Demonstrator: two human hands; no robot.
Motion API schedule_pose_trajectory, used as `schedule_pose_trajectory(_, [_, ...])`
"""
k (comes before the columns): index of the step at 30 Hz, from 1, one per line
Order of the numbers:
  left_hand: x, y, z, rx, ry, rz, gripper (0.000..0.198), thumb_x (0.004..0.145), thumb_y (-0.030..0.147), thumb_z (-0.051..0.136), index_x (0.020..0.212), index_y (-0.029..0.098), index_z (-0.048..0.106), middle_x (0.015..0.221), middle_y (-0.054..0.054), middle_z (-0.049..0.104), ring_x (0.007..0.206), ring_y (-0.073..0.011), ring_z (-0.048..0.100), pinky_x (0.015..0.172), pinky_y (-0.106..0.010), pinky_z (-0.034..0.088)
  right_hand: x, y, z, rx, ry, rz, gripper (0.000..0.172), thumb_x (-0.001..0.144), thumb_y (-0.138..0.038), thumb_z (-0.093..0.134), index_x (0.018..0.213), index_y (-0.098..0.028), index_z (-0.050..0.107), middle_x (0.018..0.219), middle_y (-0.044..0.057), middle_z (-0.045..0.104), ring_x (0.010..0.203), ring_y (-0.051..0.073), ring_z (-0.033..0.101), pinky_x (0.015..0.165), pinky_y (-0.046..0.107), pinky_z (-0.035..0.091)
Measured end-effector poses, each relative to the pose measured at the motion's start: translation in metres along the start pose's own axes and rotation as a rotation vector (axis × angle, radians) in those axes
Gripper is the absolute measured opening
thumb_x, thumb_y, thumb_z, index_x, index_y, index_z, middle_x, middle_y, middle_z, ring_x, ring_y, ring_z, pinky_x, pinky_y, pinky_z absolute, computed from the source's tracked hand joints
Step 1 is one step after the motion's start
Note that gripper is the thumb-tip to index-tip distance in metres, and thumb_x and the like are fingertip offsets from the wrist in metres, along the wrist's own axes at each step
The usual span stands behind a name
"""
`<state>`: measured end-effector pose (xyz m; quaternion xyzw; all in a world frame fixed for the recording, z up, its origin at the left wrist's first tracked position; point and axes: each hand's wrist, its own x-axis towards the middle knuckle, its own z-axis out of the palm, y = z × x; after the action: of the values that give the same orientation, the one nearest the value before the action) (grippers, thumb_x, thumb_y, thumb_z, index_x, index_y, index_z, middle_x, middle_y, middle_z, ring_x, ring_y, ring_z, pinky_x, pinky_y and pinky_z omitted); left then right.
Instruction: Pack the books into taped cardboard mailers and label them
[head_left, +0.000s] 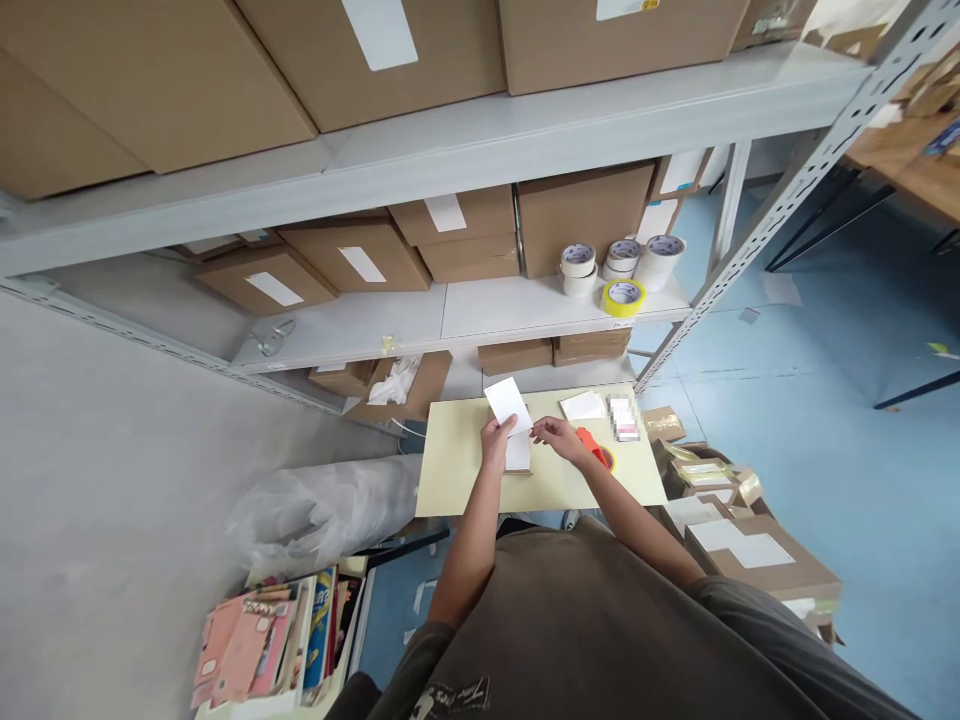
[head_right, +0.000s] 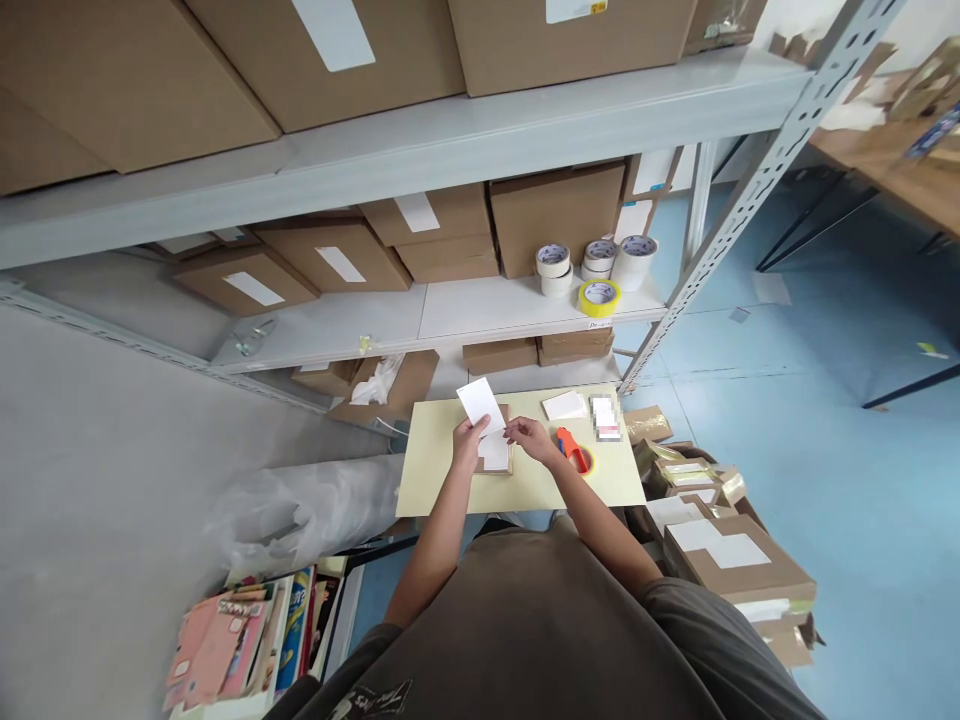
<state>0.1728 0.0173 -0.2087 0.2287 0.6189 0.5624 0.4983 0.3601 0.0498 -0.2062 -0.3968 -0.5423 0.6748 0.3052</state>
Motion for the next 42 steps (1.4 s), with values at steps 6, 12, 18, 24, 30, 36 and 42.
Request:
schedule_pose_trajectory(6, [0.001, -0.004, 0.006, 0.064, -0.022, 0.041, 0.066, 0.070, 0.062, 0.089, 0.111, 0.011, 0.080, 0.113, -0.019, 0.081, 0.105, -0.0342, 0.077, 0.090, -0.044, 0.062, -0.004, -0.010, -0.002, 0.023, 0.035, -0.027, 0.031, 0.089, -0.053, 0.067, 0.086, -0.023, 0.067, 0.088, 0.004, 0.076, 0.080, 0.019, 0.072, 0.079, 0.034, 0.056])
schedule_pose_trajectory(12, [0.002, -0.007, 0.009, -0.057, -0.010, 0.007, 0.067, 0.060, 0.059, 0.096, 0.104, 0.010, 0.081, 0.106, -0.017, 0.082, 0.097, -0.0319, 0.077, 0.086, -0.042, 0.061, -0.006, -0.014, -0.004, 0.033, 0.047, -0.034, 0.033, 0.088, -0.055, 0.069, 0.083, -0.023, 0.068, 0.084, 0.004, 0.076, 0.081, 0.020, 0.071, 0.079, 0.034, 0.054])
schedule_pose_trajectory(18, [0.002, -0.009, 0.011, -0.103, 0.005, 0.002, 0.064, 0.057, 0.055, 0.099, 0.099, 0.011, 0.081, 0.101, -0.016, 0.082, 0.093, -0.0303, 0.077, 0.086, -0.042, 0.060, -0.006, -0.012, -0.004, 0.063, 0.043, -0.033, 0.032, 0.086, -0.054, 0.073, 0.082, -0.023, 0.069, 0.083, 0.004, 0.075, 0.079, 0.021, 0.071, 0.079, 0.036, 0.053])
schedule_pose_trajectory(24, [0.000, -0.003, 0.012, 0.012, 0.021, 0.037, 0.076, 0.059, 0.055, 0.099, 0.118, 0.014, 0.076, 0.109, -0.017, 0.079, 0.096, -0.0298, 0.076, 0.084, -0.040, 0.059, -0.005, -0.014, -0.002, 0.080, 0.026, -0.063, 0.032, 0.088, -0.055, 0.071, 0.084, -0.023, 0.069, 0.083, 0.003, 0.074, 0.079, 0.020, 0.070, 0.080, 0.036, 0.052])
schedule_pose_trajectory(30, [-0.016, 0.019, 0.010, 0.342, -0.087, 0.238, 0.048, 0.073, 0.050, 0.091, 0.109, 0.020, 0.081, 0.107, -0.013, 0.080, 0.097, -0.0252, 0.074, 0.088, -0.037, 0.058, -0.005, -0.022, -0.005, 0.056, 0.022, -0.120, 0.032, 0.092, -0.056, 0.068, 0.090, -0.024, 0.069, 0.085, 0.002, 0.072, 0.082, 0.020, 0.067, 0.079, 0.035, 0.051])
schedule_pose_trajectory(36, [-0.029, 0.028, 0.014, 0.235, -0.198, 0.169, 0.042, 0.076, 0.054, 0.087, 0.097, 0.018, 0.085, 0.097, -0.011, 0.081, 0.093, -0.0264, 0.074, 0.086, -0.038, 0.057, -0.004, -0.027, -0.007, 0.050, -0.093, -0.174, 0.029, 0.094, -0.055, 0.068, 0.093, -0.026, 0.070, 0.089, 0.002, 0.072, 0.087, 0.021, 0.067, 0.084, 0.036, 0.051])
schedule_pose_trajectory(42, [-0.031, 0.027, 0.016, 0.046, -0.114, 0.087, 0.055, 0.077, 0.067, 0.081, 0.096, 0.015, 0.082, 0.094, -0.012, 0.079, 0.090, -0.0255, 0.073, 0.084, -0.037, 0.057, -0.006, -0.028, -0.012, 0.033, -0.071, -0.126, 0.026, 0.093, -0.051, 0.066, 0.091, -0.025, 0.065, 0.086, 0.002, 0.072, 0.086, 0.021, 0.068, 0.082, 0.036, 0.051])
